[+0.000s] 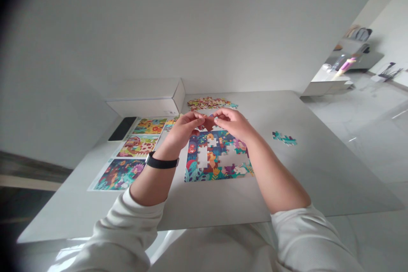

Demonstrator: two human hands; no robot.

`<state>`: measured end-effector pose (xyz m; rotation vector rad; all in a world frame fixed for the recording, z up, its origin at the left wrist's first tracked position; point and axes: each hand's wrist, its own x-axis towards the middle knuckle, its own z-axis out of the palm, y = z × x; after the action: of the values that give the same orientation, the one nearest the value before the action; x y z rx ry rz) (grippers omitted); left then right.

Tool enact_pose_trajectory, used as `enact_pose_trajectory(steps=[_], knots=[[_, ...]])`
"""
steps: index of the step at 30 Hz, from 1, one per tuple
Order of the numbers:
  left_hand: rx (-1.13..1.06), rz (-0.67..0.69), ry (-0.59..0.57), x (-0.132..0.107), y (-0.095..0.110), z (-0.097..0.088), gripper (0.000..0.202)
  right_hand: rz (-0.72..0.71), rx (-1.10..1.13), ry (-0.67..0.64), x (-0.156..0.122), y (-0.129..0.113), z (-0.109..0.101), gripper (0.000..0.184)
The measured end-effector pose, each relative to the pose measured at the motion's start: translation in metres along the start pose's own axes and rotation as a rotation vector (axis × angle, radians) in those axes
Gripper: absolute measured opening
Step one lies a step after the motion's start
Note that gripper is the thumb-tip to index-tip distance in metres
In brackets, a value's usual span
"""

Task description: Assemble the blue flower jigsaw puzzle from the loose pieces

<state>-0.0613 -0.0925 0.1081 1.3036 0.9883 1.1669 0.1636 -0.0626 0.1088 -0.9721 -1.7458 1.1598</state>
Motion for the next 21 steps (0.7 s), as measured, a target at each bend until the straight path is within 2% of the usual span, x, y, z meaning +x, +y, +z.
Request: enact_pose_trajectory(steps=[5,10,12,21], knots=[[0.011,-0.007,-0.002,0.0,0.0,0.001,0.035,-0.003,-0.003,0.013,0.001,0.001,-0.002,0.028],[-0.07,0.044,0.181,0.005,-0.001,-0.008,0.031,0.005,-0.022,0.03,0.001,-0.001,-0.004,0.03],[-0.088,0.04,0.208,0.007,0.0,-0.011,0.032,0.012,-0.016,0.025,0.0,-0.002,-0.005,0.033],[-0.006,0.034,0.046,0.003,-0.001,-0.001,0.037,0.003,-0.039,-0.016,0.001,0.001,-0.001,0.026]])
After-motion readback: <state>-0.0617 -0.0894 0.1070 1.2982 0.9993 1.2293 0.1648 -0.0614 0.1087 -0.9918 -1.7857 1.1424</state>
